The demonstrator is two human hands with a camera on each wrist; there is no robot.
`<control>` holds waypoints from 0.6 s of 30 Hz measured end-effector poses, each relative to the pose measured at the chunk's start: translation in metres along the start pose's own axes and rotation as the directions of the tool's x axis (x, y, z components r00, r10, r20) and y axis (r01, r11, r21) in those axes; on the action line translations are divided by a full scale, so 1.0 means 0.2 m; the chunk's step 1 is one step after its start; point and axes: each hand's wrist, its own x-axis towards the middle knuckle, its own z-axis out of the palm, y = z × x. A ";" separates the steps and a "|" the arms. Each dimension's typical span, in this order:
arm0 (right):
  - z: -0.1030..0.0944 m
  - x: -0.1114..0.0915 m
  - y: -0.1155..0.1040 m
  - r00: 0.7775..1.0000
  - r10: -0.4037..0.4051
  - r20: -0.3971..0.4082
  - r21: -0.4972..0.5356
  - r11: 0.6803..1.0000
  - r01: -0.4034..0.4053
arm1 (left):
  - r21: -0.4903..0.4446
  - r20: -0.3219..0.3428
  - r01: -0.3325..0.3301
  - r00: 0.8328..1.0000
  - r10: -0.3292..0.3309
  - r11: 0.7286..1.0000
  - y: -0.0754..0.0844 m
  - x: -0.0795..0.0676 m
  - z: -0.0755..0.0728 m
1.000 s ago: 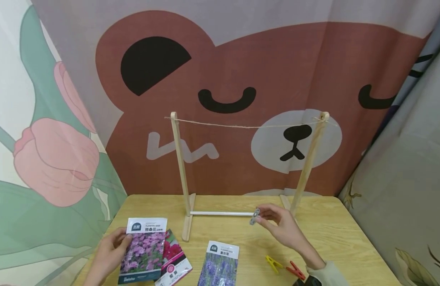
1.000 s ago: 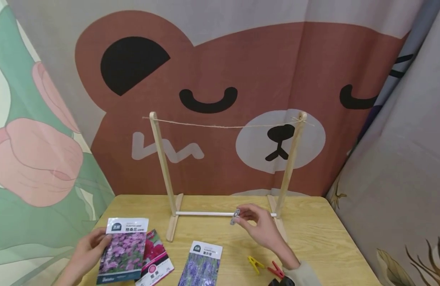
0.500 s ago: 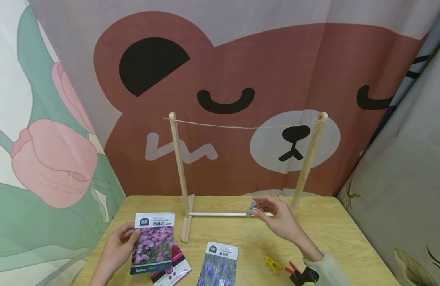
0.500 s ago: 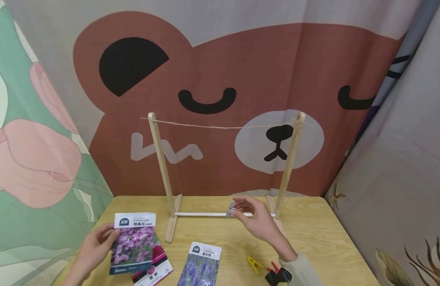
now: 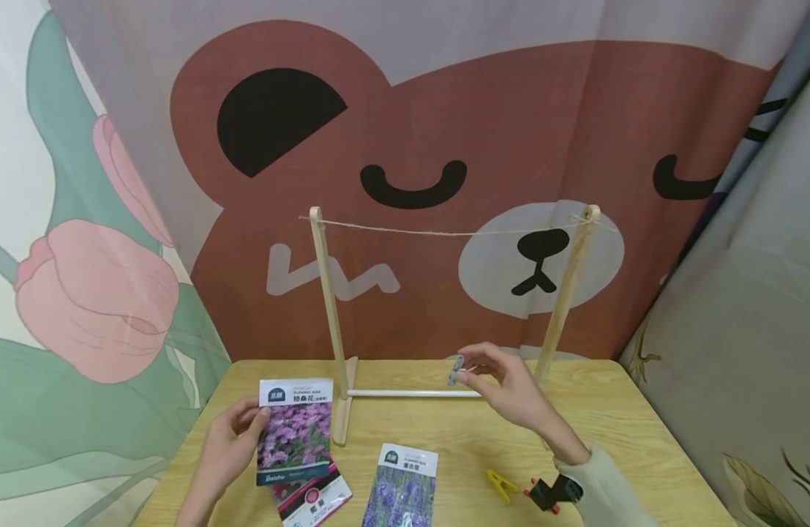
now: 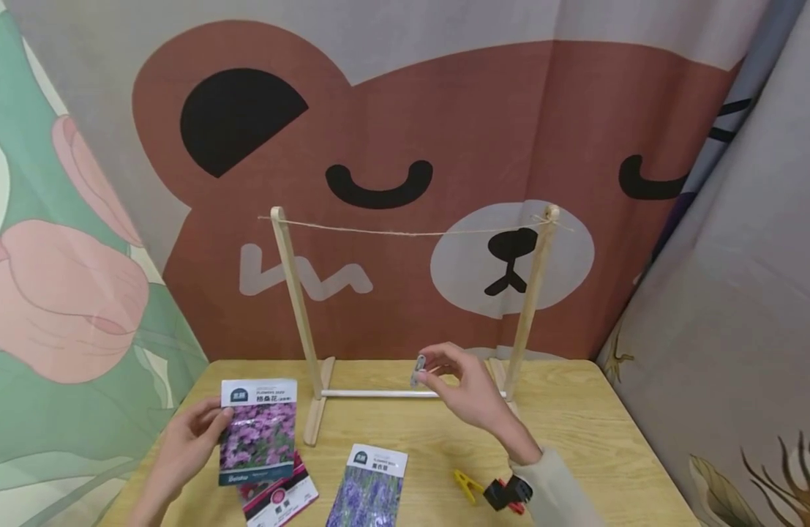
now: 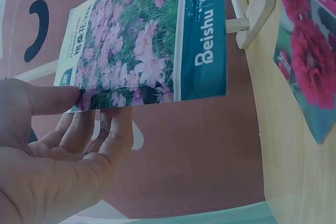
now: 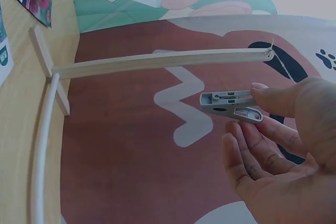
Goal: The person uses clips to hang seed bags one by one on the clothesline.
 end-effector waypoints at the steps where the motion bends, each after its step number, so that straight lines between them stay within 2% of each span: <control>1: 0.00 0.01 -0.01 1.000 -0.001 0.000 -0.001 1.000 0.001 | 0.001 -0.004 -0.005 1.000 0.005 1.000 0.01 0.00 0.01; 7: -0.01 0.04 0.00 1.000 0.016 0.018 0.023 1.000 -0.016 | -0.005 -0.050 -0.039 0.998 0.038 0.999 0.03 0.00 0.04; 12: -0.02 0.07 -0.03 1.000 -0.013 0.016 0.031 0.999 0.012 | -0.051 -0.049 -0.073 0.996 0.070 0.996 0.06 0.01 0.07; 18: -0.03 0.12 -0.08 1.000 -0.024 0.006 -0.001 1.000 0.024 | -0.052 -0.065 -0.070 0.996 0.067 0.996 0.10 0.02 0.09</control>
